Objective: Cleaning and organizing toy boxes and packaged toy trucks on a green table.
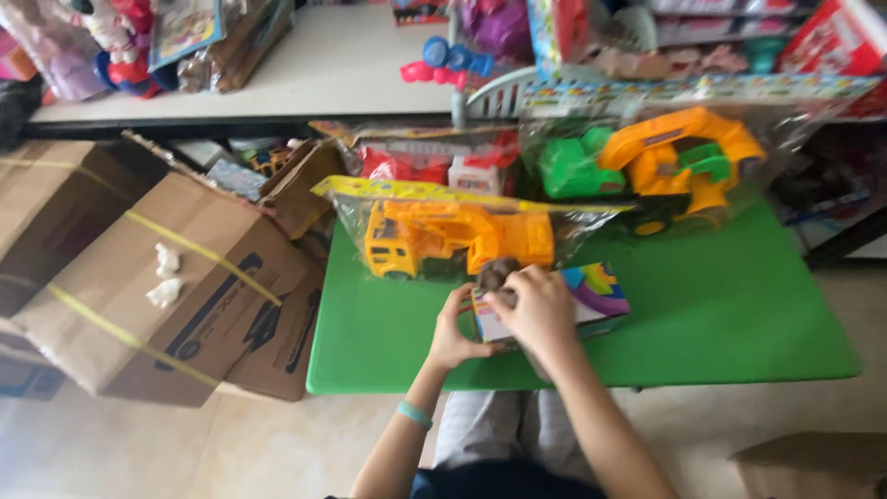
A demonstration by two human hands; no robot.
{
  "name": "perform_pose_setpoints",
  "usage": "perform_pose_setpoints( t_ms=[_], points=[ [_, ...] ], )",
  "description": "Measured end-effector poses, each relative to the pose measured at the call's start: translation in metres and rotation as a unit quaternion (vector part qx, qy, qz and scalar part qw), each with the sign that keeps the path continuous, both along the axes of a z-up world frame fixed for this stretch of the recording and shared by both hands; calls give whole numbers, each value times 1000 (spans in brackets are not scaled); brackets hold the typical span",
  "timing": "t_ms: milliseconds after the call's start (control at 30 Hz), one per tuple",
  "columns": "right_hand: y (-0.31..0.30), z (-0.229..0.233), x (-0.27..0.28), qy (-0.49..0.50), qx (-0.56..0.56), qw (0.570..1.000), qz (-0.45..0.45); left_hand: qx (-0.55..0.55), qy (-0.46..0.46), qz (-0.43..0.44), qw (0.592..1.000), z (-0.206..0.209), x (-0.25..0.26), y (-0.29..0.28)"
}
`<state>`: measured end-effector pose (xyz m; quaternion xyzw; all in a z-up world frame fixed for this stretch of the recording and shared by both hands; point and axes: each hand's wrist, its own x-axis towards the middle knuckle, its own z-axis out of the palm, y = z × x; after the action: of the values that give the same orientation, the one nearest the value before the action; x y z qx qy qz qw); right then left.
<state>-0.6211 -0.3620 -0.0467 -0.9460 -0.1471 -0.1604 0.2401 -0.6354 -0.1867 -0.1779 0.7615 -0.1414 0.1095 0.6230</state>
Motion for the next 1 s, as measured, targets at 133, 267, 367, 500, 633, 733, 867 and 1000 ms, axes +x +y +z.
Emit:
perform_pose_setpoints(
  t_ms=[133, 267, 367, 500, 633, 733, 867, 1000],
  points=[
    [-7, -9, 4, -68, -17, 996, 52, -10, -15, 32, 999, -19, 9, -4],
    [-39, -10, 4, -45, 29, 990, 133, -19, -3, 41, 999, -9, -5, -6],
    [-50, 3, 7, 46, -51, 995, 66, -28, -4, 52, 998, -5, -13, -16],
    [-24, -4, -2, -75, -33, 995, 49, 15, -9, 87, 996, 5, -14, -20],
    [-18, -14, -16, -86, -50, 993, 59, 93, -21, 91, 991, 6, -11, -14],
    [-64, -2, -7, -55, -23, 998, 27, 94, -24, 78, 992, 10, -10, -17],
    [-65, -7, 10, -26, -85, 992, -85, -1, -22, 37, 999, -3, 2, -17],
    [-25, -23, -11, -123, -36, 992, 18, 16, -39, 55, 998, -10, -4, -17]
  ],
)
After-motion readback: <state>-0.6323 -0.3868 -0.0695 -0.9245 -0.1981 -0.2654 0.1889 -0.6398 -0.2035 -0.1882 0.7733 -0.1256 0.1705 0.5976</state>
